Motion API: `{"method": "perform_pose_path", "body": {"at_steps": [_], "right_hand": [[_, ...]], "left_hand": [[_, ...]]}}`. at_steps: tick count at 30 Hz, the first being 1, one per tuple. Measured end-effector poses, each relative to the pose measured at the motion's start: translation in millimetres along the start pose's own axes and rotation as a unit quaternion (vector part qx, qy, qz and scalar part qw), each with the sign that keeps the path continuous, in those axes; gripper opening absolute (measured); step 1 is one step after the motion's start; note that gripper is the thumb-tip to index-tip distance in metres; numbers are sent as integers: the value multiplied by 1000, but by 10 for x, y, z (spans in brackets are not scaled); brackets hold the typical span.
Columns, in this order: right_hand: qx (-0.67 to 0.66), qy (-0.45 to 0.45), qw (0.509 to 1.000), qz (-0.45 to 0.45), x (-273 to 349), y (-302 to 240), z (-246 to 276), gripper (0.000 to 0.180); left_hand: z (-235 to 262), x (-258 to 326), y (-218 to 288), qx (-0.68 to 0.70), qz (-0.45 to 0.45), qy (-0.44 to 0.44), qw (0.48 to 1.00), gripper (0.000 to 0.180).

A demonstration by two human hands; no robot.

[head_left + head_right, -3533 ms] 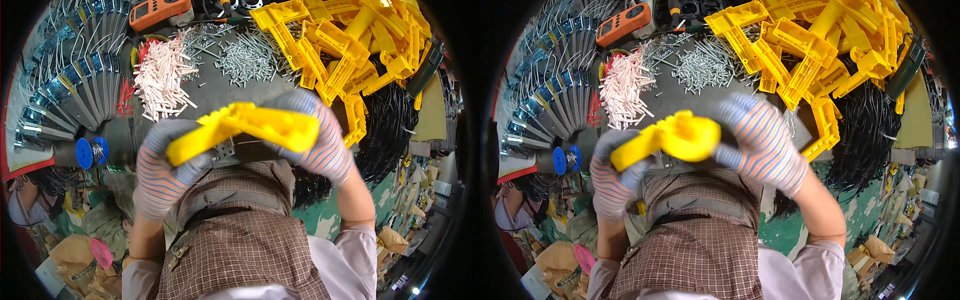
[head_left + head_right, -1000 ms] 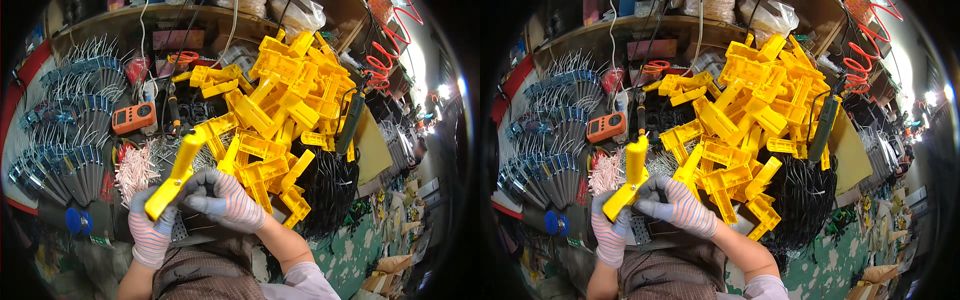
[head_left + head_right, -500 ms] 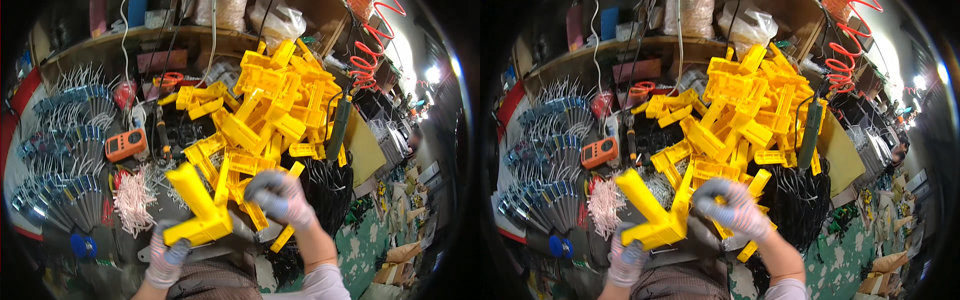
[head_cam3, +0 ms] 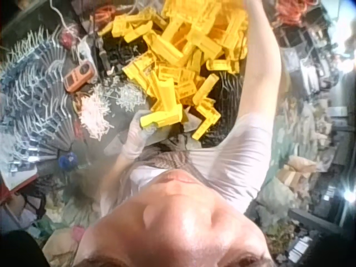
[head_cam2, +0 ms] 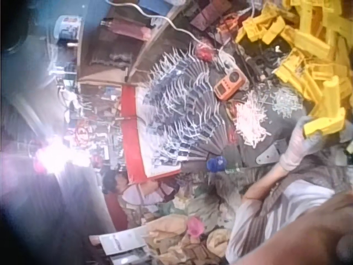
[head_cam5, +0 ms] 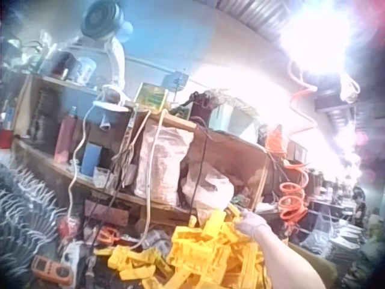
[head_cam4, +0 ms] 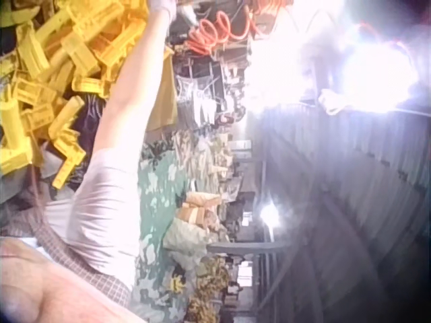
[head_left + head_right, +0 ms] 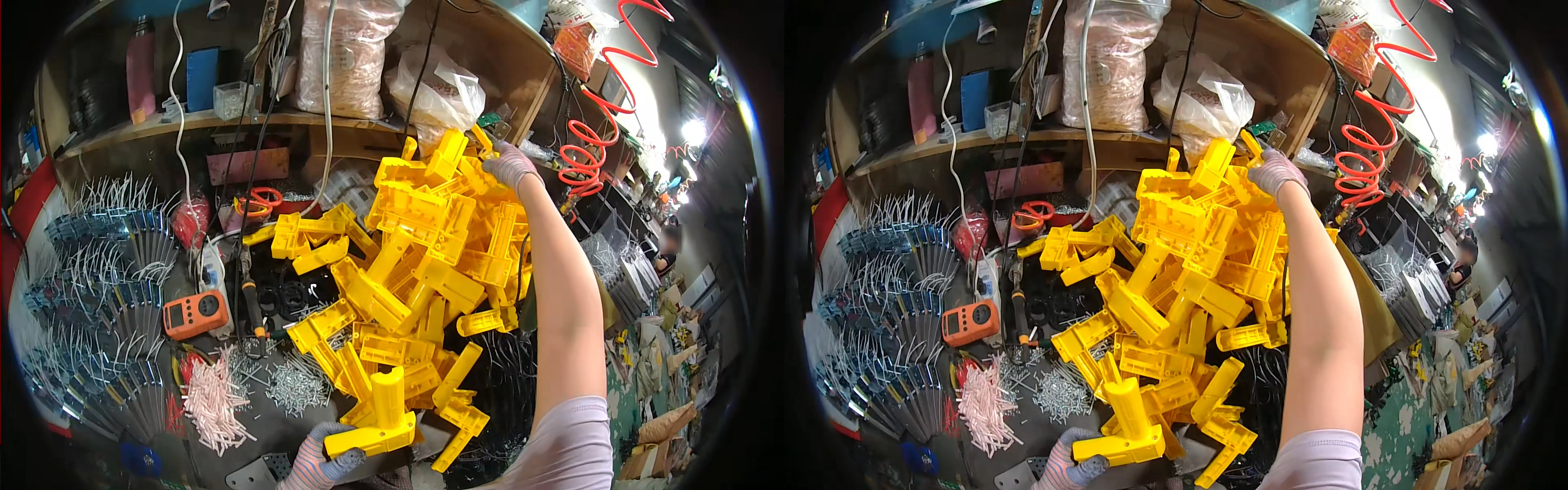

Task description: The person assembles the internal components of a yellow plastic housing by installing a wiring harness and a heating element, securing them with screws using an electric screwdriver, and connecting the wiring with a soldering iron and pliers.

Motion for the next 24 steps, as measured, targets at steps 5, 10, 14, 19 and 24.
{"method": "perform_pose_path", "body": {"at_steps": [5, 10, 14, 19, 24], "right_hand": [[-19, 73, 993, 86, 82, 44, 241, 47], [-1, 64, 982, 177, 316, -34, 474, 40], [86, -20, 975, 203, 310, -82, 426, 33], [211, -46, 953, 215, 335, -172, 409, 26], [230, -87, 953, 175, 70, -131, 192, 25]], "left_hand": [[9, -51, 72, -42, 2, 26, 999, 51], [-9, -60, 81, -22, 57, 8, 998, 49], [-15, -77, 111, -48, 56, 6, 997, 47], [-5, -83, 186, -47, 38, 38, 997, 48], [-53, -181, 258, -31, 41, 34, 998, 50]]}}
Point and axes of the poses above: each hand's wrist, its own x-axis away from the middle knuckle, its own z-axis out of the back of the hand, y = z × x, the point moved 5 cm from there along -x, towards the middle knuckle, and after that the axes turned 11 degrees about -x, right-handed, at the moved point
